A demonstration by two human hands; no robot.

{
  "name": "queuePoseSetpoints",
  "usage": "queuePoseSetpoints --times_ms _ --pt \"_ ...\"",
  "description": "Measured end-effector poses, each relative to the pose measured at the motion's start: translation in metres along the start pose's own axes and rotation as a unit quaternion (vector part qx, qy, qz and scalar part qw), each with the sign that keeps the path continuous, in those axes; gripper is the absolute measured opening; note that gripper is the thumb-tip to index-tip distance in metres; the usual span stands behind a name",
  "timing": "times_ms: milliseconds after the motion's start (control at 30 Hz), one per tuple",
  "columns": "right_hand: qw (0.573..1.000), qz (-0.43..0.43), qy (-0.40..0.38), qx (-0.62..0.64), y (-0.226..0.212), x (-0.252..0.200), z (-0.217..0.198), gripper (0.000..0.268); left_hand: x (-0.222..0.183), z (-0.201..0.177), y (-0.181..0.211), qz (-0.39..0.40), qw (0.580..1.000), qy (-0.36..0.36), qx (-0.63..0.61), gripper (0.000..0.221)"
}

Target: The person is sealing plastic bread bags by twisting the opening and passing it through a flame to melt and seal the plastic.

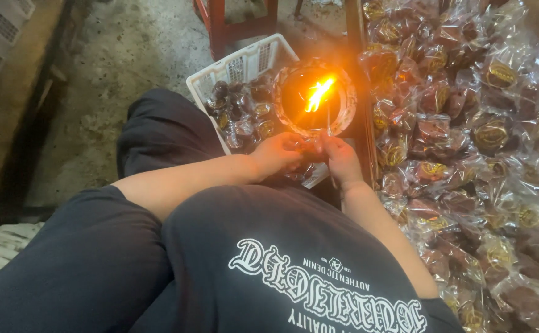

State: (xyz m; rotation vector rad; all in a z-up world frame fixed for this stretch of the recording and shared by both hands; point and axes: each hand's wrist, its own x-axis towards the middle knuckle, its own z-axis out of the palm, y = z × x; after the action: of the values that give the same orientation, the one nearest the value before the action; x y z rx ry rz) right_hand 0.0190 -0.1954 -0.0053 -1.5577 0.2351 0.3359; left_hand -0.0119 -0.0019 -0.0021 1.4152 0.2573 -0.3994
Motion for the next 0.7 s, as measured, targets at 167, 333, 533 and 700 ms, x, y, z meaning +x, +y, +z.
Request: queuePoseSetpoints --times_ms 167,333,533,700 --pt "0.995 0.034 -0.063 0.069 -0.006 -0.012 0.003 0.026 0.003 -0.003 0.003 0.12 0.985 0.007 0.127 0.032" --pt "0.982 -0.132 -0.09 -0.103 -0.025 -0.008 -0.014 0.025 -0.015 0.0 0.019 0.101 0.981 -0.017 0.165 0.032" --pt "0.731 -0.413 0.26 -0.477 0.006 0.061 -0.105 0.028 0.024 -0.017 -0.028 0.033 0.977 0.013 0.212 0.065" --pt "0.805 0.085 0.156 -0.565 -0.042 0.019 -0.08 0.05 0.015 -0.019 -0.024 -0.027 0.98 0.007 0.199 0.051"
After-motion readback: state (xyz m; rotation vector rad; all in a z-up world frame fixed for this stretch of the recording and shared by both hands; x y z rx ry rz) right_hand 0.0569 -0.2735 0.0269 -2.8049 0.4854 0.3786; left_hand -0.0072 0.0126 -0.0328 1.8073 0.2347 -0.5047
